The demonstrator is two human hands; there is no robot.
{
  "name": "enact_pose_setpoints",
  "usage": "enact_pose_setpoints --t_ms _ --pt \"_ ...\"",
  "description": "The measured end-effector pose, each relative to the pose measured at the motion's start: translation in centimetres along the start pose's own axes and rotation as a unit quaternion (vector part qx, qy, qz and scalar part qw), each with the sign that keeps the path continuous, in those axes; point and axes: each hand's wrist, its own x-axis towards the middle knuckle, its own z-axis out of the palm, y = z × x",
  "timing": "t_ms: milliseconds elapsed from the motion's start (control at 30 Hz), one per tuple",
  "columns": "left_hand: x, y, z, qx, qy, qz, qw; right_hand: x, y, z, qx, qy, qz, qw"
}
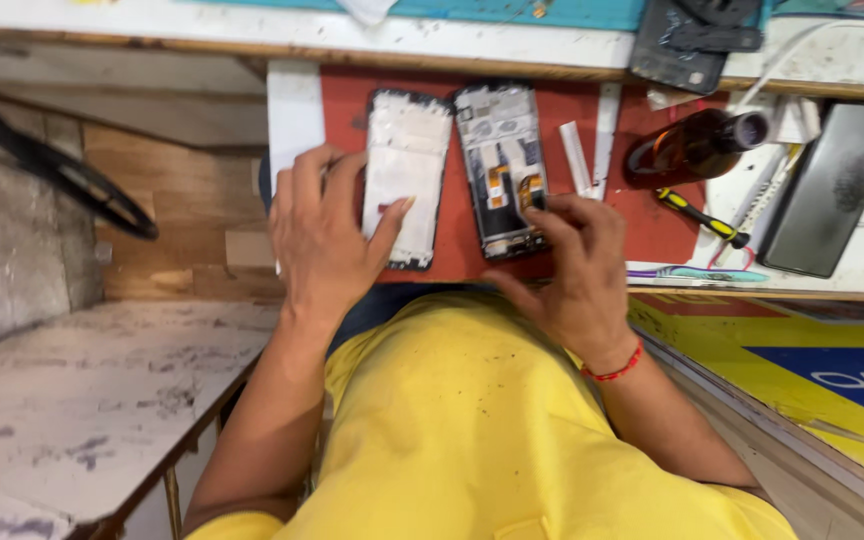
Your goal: The person disassembles a smartphone, applies liquid from a bottle to the internal components, and uses a white tool to scrape and clean the edges and interior. They then place a small component into the phone casing and continue cleaning with a brush.
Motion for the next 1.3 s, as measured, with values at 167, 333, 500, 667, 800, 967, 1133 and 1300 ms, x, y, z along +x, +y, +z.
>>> enact_pose_setpoints --t_ms 167,333,500,667,800,967,1133,1300 --pt "-0.6 -0.9 0.9 -0.004 0.015 0.034 0.999 0.9 -1.1 0.3 0.035 -0.017 0.082 0.996" --pt "-0.6 -1.0 0.8 -0.003 -0.042 0.126 0.991 0.5 -1.4 1.0 0.015 -0.002 0.100 0.995" --pt "-1.2 0.9 1.0 0.037 -0.099 0.072 0.992 0.1 -1.4 1.6 -0.020 0.014 0.101 0.995" --pt "-1.2 1.9 2.0 0.032 -0.094 0.035 0.994 0.3 -1.4 1.6 -0.019 0.013 0.100 0.995" --pt "-1.4 2.1 2.3 -0.008 -0.086 0.042 0.995 0.6 -1.4 1.6 -0.028 0.013 0.097 0.995" --pt "-1.5 2.3 2.7 -0.063 -0.060 0.040 0.995 0.7 -1.3 1.6 -0.024 0.021 0.111 0.993" --pt "-1.7 2.9 3.1 -0.206 -0.074 -0.034 0.975 0.3 -1.1 1.4 -0.017 0.024 0.098 0.995" --pt "-2.0 3.0 3.0 -0.116 -0.073 0.037 0.990 -1.2 0.2 0.9 0.028 0.077 0.068 0.994"
